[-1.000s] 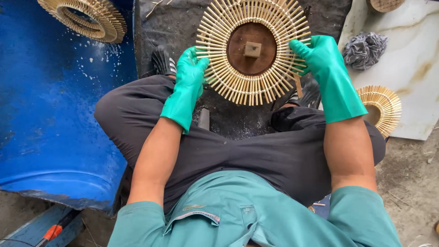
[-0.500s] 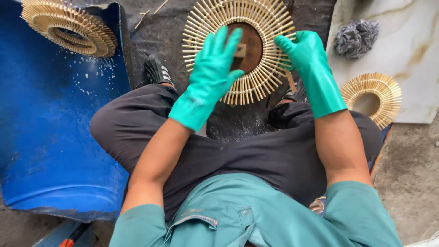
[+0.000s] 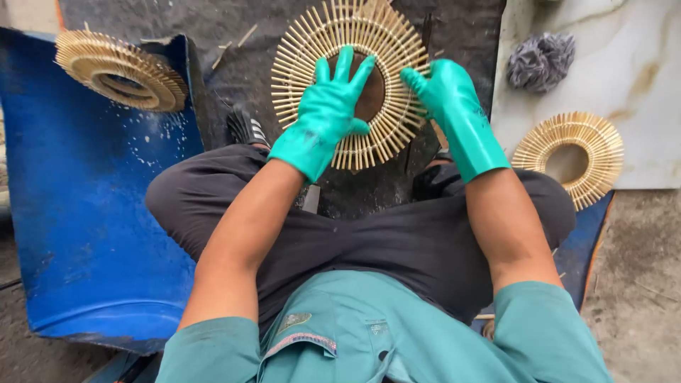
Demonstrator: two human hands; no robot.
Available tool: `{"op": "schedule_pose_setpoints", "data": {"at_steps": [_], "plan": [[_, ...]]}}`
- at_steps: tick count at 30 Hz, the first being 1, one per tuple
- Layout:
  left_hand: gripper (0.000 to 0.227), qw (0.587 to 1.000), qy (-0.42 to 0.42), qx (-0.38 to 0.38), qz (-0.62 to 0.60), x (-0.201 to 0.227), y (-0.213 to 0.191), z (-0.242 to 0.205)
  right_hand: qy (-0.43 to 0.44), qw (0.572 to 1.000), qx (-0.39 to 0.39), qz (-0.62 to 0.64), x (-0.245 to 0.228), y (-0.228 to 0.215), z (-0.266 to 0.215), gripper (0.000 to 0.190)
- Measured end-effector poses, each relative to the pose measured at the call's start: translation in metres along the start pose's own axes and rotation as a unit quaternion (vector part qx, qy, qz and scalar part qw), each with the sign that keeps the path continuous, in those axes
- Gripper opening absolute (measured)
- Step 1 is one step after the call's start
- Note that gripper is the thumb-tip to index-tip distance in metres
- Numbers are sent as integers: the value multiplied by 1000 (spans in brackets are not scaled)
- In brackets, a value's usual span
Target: Assembling and cleaning circular wooden/bamboo furniture components using a metal scraper.
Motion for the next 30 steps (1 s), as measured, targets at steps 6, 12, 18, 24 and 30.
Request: {"op": "schedule_pose_setpoints", "data": {"at_steps": [6,12,18,24,30], "plan": [[123,984,54,150,-78,-30,49,-8,-36,991,70,-110,1,-18,-7,54],[57,976,41,194,-95,-26,52,7,-93,981,168,-10,10,-55,-15,52],[48,943,101,251,-195,-62,43,3,-21,978,130,163,-11,-74,-23,53],[42,715,31,56,-696,-64,-43,-61,-127,872,-112,460,-41,-53,-21,61],[79,506,4,20,-863,-109,-72,-92,-51,837,-135,528,-19,-40,-13,47]]}}
Point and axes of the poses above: each hand's wrist, its own z-axis towards the middle knuckle, its own y-axis out of the palm, x = y × z, the point moved 1 cm from there along z, towards the middle knuckle, and after that the axes turned 7 degrees about z, right-handed, at the moved point
